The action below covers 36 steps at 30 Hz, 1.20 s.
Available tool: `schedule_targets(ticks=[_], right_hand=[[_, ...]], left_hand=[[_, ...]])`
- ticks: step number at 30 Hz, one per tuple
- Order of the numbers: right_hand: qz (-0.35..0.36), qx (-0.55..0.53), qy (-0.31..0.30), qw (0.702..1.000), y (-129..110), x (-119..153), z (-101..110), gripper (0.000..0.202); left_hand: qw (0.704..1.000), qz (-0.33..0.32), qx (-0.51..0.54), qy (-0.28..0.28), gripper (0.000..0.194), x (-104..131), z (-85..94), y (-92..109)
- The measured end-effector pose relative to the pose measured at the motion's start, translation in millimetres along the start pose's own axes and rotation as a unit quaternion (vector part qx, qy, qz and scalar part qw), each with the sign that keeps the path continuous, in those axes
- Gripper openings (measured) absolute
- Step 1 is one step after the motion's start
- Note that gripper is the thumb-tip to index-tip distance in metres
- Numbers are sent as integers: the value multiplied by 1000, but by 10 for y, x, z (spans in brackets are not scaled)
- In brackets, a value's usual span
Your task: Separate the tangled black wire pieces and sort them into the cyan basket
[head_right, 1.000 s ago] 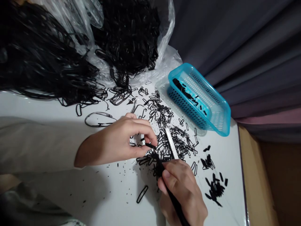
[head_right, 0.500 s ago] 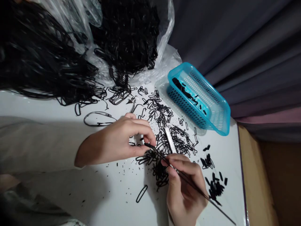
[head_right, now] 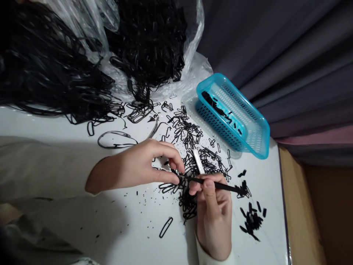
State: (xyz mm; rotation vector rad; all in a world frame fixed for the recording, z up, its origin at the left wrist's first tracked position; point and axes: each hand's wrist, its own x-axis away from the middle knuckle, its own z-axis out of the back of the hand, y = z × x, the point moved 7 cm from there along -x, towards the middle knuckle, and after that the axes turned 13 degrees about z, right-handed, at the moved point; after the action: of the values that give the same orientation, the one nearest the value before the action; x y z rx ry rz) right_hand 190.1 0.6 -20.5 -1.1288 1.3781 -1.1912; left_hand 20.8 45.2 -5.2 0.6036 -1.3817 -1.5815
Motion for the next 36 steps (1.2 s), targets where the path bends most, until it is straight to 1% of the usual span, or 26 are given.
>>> schedule_targets(ticks=[2, 6, 9, 11, 13, 16, 19, 23, 27, 29, 30, 32, 33, 36], right_hand=[[5, -2, -1, 1000, 1, -4, 3, 21], [11, 0, -19, 1000, -1, -17, -29, 24], [-10, -14, -45, 999, 24, -17, -89, 29], [-33, -43, -55, 997, 55, -10, -119, 29], [-67, -79, -47, 993, 103, 3, -125, 26], [-125, -130, -5, 984, 187, 32, -87, 17], [-162, -158, 23, 974, 236, 69, -54, 17], [-145, -138, 11, 980, 203, 83, -47, 16], [-145, -146, 28, 978, 171, 83, -44, 17], [-129, -151, 18, 980, 122, 67, -56, 16], [-107, -139, 6, 984, 78, 54, -57, 15], [-44, -78, -17, 996, -31, 32, -45, 16], [-6, -37, -18, 999, -90, 27, -27, 18], [104, 55, 25, 993, -259, 48, 40, 16]], left_hand=[[1000, 13, 18, -9, 11, -11, -12, -27], [999, 14, 35, -21, 10, -16, -36, -41], [998, 12, 53, -19, 9, -19, -30, -33], [998, 3, 65, -21, 7, -16, -22, -9], [997, -8, 75, -32, 8, -5, -18, 22], [994, -25, 94, -51, 8, 21, -12, 67], [991, -39, 115, -62, 9, 46, -7, 102], [989, -43, 121, -66, 9, 59, -12, 126], [991, -43, 109, -57, 6, 47, -9, 121], [993, -43, 100, -43, 6, 35, -2, 102], [994, -42, 95, -37, 6, 29, -3, 87], [996, -42, 81, -23, 8, 24, -7, 62], [996, -48, 73, -13, 10, 27, -7, 57], [996, -68, 51, 18, 13, 44, 7, 59]])
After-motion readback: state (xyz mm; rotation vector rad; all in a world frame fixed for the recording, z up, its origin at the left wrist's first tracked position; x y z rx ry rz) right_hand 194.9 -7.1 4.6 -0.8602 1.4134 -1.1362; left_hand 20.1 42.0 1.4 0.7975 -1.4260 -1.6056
